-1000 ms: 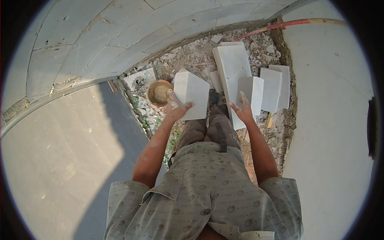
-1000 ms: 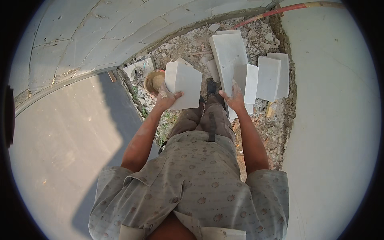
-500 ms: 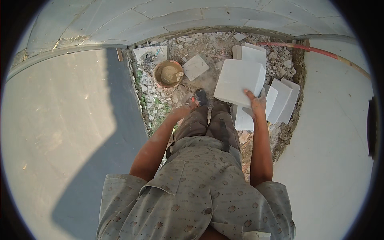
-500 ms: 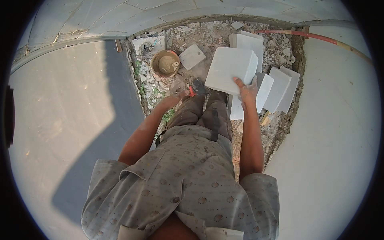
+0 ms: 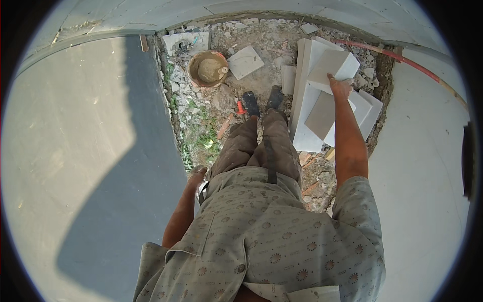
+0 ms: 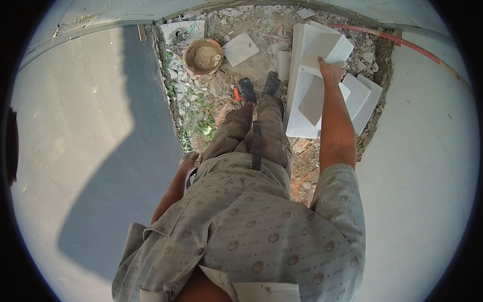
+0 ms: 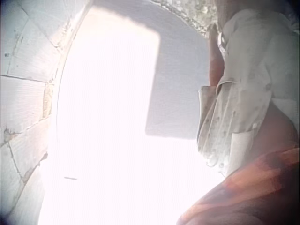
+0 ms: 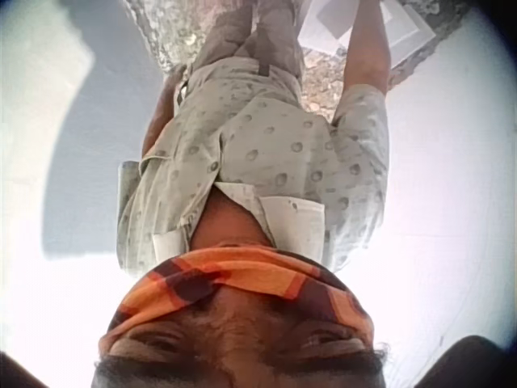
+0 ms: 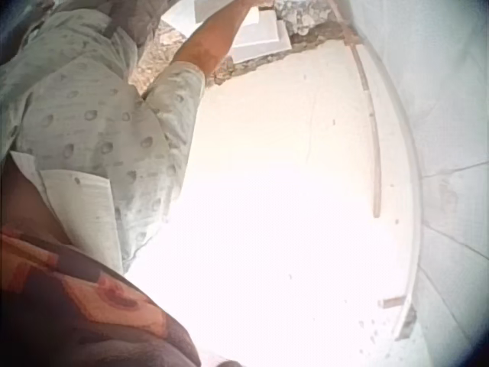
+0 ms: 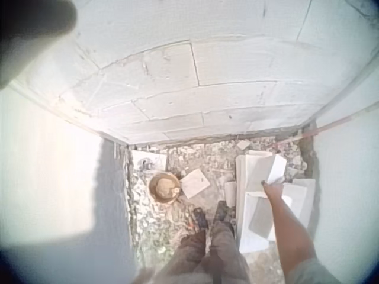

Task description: Applying mortar to bricks and building a wall segment.

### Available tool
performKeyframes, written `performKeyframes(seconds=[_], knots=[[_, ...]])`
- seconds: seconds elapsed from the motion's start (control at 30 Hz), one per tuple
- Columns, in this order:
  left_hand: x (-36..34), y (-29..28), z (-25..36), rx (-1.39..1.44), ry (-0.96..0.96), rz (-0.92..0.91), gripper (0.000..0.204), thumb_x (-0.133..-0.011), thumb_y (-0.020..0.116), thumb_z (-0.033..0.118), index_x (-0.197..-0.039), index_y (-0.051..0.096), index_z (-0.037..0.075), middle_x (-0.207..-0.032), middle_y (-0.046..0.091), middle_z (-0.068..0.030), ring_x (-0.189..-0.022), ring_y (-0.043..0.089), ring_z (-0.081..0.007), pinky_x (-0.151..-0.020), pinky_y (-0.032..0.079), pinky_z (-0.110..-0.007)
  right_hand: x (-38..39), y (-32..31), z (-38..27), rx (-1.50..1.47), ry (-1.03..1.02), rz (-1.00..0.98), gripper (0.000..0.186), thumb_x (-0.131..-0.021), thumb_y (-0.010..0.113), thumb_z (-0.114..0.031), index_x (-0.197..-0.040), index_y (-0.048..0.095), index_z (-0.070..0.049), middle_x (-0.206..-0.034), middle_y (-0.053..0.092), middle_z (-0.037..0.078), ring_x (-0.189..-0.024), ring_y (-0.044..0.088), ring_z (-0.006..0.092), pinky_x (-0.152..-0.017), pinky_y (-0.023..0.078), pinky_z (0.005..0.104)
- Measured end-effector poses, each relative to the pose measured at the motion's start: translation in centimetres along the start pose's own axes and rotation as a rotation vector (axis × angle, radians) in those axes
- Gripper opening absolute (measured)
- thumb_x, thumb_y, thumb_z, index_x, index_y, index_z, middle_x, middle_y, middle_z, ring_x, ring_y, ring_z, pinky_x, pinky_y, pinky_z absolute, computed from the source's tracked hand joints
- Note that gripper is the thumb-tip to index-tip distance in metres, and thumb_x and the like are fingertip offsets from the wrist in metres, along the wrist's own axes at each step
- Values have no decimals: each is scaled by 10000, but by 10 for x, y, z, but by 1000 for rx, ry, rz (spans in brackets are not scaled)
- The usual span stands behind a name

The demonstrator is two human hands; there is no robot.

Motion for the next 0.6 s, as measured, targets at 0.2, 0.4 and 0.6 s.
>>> performKeyframes(seconds=[0.2, 0.4, 0.6], knots=[[-33, 18, 85, -124, 323, -218, 328, -890, 612, 300, -1106, 615, 53, -972, 654, -55, -853, 615, -129, -732, 483, -283, 60, -60, 7, -271, -517, 345, 726, -739, 720, -460, -1165, 542, 100, -1099, 584, 302, -1035, 581, 391, -916, 453, 408], [-31, 0, 208, -155, 632, -235, 296, -922, 566, 292, -1097, 602, 56, -975, 639, -35, -924, 620, -161, -782, 488, -313, 166, -66, 124, -608, -201, 184, 372, -863, 643, -282, -634, 608, 8, -577, 556, 194, -503, 511, 303, -553, 424, 417], [-59, 10, 251, -324, 513, -249, 283, -927, 483, 185, -1185, 529, 80, -1045, 611, -46, -960, 611, -176, -751, 478, -293, 301, 62, 334, -522, 47, -127, 168, -772, 581, -159, -785, 659, -9, -720, 634, 220, -666, 638, 349, -649, 498, 434]])
Point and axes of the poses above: each hand's wrist, its own x-axis away from the middle knuckle, its own y-axis out of the palm, z = x × y, the point moved 6 cm from there along -x, towards the middle knuckle
